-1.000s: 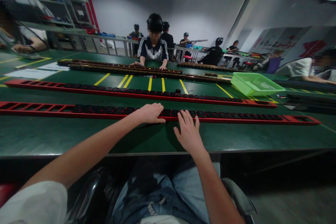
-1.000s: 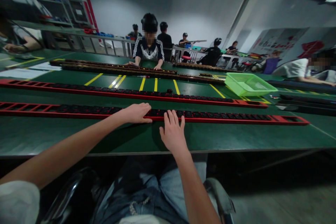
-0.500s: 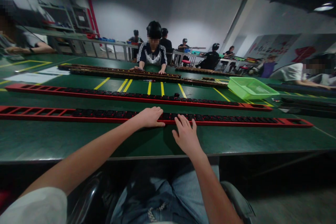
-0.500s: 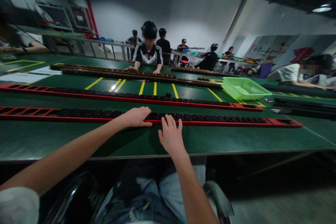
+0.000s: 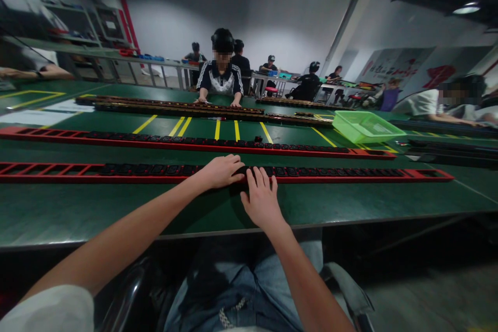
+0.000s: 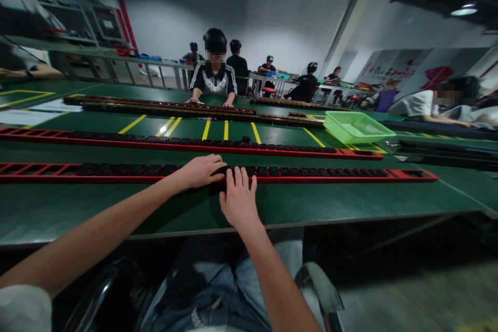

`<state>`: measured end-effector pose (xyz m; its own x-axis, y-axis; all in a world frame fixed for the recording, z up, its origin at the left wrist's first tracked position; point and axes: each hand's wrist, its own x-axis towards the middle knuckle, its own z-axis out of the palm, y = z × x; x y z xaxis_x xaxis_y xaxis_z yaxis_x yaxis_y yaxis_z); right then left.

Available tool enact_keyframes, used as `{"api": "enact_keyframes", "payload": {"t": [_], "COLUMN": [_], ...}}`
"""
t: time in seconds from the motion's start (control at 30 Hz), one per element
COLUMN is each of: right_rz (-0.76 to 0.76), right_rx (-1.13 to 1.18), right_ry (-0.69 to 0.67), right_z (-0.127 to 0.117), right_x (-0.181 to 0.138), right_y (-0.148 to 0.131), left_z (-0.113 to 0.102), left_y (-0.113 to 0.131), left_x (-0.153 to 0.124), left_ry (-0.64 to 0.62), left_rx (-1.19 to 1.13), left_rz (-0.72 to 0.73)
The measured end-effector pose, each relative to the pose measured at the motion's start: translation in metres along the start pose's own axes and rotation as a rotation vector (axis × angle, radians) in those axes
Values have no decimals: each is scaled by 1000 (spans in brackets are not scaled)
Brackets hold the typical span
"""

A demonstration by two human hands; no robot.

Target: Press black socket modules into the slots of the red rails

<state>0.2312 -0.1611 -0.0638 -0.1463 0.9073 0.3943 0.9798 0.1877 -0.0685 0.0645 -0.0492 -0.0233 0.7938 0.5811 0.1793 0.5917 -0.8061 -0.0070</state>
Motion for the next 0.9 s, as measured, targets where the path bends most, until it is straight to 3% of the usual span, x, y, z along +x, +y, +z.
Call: {"api": "enact_keyframes", "payload": {"t": [0.33,0.9], "right_rz": [-7,2], "right_rx": [2,0], "right_ry": [-11,-65], "right_z": [-3,1], "right_x": [0,1], "right_y": [0,0], "left_z": [-3,4], "left_y": [3,2], "left_x": [3,-1], "left_ry": [-56,-64], "left_rx": [-120,-48], "left_rz": [-126,-43]}}
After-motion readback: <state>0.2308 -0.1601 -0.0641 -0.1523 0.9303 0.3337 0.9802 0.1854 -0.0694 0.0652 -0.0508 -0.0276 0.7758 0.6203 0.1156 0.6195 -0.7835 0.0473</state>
